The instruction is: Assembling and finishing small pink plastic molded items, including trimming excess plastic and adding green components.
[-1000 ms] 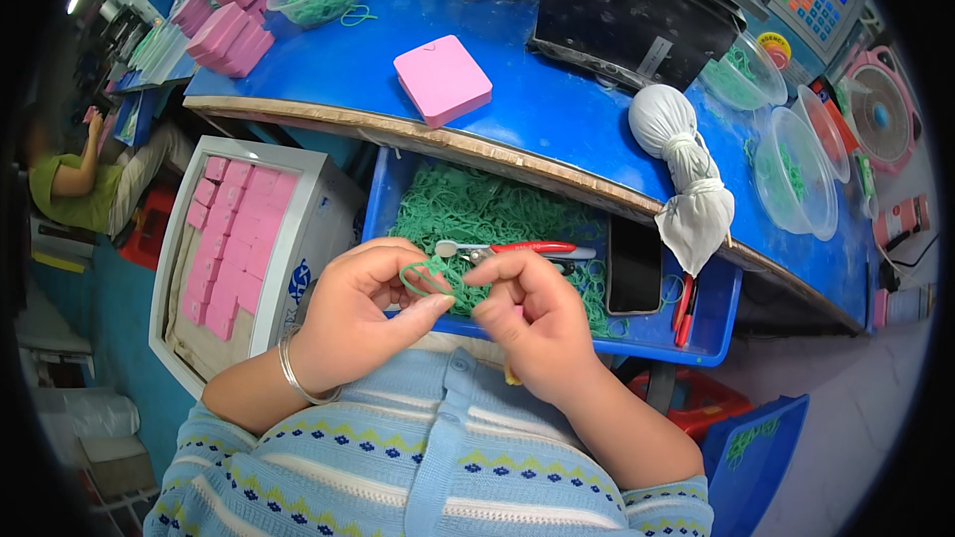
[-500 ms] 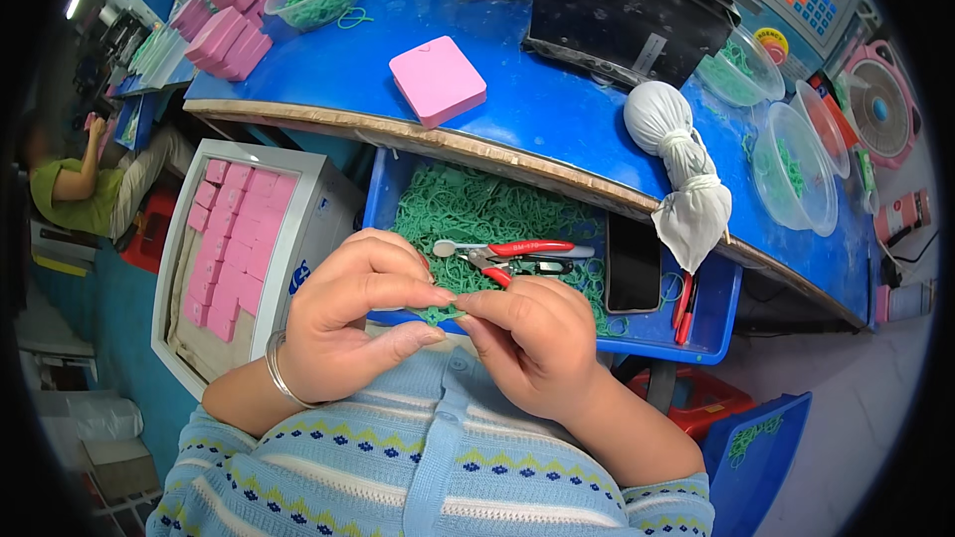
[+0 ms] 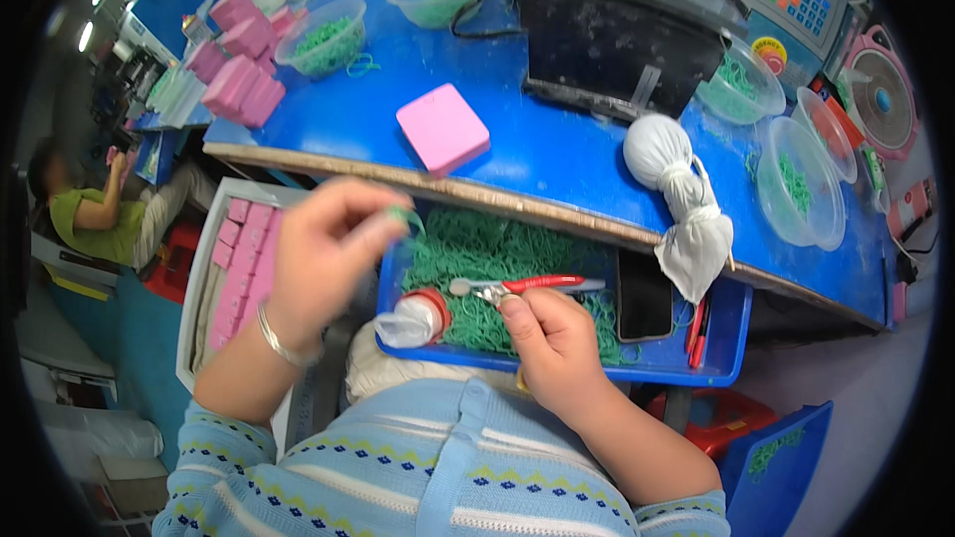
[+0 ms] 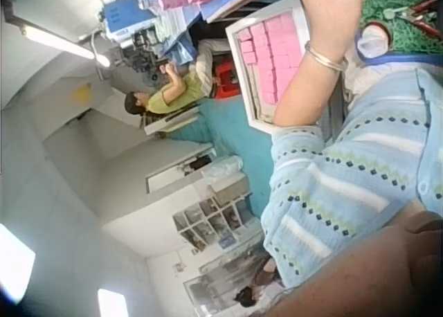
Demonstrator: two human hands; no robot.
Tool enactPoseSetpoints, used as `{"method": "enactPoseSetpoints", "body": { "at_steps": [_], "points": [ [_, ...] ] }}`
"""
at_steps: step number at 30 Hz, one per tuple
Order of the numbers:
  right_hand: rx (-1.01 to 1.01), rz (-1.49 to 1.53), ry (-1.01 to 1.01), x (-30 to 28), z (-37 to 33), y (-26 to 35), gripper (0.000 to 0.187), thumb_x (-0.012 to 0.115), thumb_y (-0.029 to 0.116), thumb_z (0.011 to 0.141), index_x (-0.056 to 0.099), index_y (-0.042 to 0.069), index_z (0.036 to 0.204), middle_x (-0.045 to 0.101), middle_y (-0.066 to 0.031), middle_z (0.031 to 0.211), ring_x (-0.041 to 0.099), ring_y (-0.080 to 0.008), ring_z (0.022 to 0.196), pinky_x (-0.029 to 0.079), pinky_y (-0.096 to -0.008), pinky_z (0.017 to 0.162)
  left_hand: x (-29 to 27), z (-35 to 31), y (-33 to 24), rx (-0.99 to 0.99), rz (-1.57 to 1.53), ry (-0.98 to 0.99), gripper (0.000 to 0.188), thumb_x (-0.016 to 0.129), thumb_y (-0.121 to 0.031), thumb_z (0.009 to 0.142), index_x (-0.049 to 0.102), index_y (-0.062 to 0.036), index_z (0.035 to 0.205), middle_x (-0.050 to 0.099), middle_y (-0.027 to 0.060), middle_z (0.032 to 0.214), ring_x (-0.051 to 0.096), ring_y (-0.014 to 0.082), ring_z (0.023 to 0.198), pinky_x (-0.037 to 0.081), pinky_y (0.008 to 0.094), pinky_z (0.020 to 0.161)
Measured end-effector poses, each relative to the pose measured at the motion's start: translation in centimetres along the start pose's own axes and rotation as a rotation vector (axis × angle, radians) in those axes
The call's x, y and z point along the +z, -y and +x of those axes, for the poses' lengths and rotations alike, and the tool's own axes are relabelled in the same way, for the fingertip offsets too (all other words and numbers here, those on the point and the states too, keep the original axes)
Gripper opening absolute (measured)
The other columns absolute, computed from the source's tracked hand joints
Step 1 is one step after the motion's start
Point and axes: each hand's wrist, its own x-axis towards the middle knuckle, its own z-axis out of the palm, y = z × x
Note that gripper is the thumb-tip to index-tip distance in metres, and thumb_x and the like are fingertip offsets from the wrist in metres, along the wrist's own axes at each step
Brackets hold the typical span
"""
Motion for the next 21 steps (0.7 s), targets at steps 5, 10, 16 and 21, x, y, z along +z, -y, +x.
{"method": "enactPoseSetpoints", "body": {
  "at_steps": [5, 10, 16, 21],
  "points": [
    [0.271, 0.241, 0.025, -0.8, -0.3, -0.8, 0.035, 0.050, 0.019, 0.091, 0.044, 0.001, 0.061, 0.039, 0.0001, 0.059, 0.035, -0.0070, 0.056, 0.031, -0.0259, 0.050, -4.1, 12.8, -0.5, -0.066, -0.140, -0.175, 0.024, 0.064, -0.018, 0.081, 0.061, 0.0032, 0.093, 0.050, -0.0023, 0.066, 0.041, 0.0037, 0.050, 0.032, 0.0183, 0.043],
    [0.412, 0.331, 0.050, -0.4, 0.9, -1.2, 0.036, 0.050, 0.021, 0.092, 0.046, 0.001, 0.061, 0.040, 0.0017, 0.059, 0.036, -0.0064, 0.056, 0.032, -0.0249, 0.051, -6.0, 22.7, 0.6, -0.070, -0.198, -0.220, 0.030, 0.066, -0.019, 0.080, 0.058, 0.0052, 0.097, 0.053, 0.0012, 0.069, 0.047, 0.0065, 0.054, 0.039, 0.0179, 0.047],
    [0.380, 0.349, 0.043, -1.6, 1.0, -1.9, 0.036, 0.051, 0.019, 0.091, 0.045, 0.001, 0.060, 0.041, 0.0017, 0.058, 0.036, -0.0066, 0.055, 0.031, -0.0258, 0.049, -2.9, 22.0, -0.3, 0.106, 0.390, -0.197, 0.072, 0.070, -0.042, 0.070, 0.048, 0.0099, 0.116, 0.056, 0.0228, 0.108, 0.059, 0.0263, 0.088, 0.048, 0.0341, 0.078],
    [-0.078, -0.113, 0.018, -2.9, 2.9, 0.0, 0.027, 0.060, 0.014, 0.082, 0.048, 0.001, 0.061, 0.044, -0.0104, 0.056, 0.043, -0.0231, 0.049, 0.034, -0.0316, 0.046, 0.8, 10.4, -1.0, 0.312, 1.040, 0.143, 0.087, 0.074, -0.052, 0.057, 0.046, 0.0092, 0.111, 0.051, 0.0217, 0.108, 0.047, 0.0354, 0.103, 0.039, 0.0424, 0.089]
  ]
}}
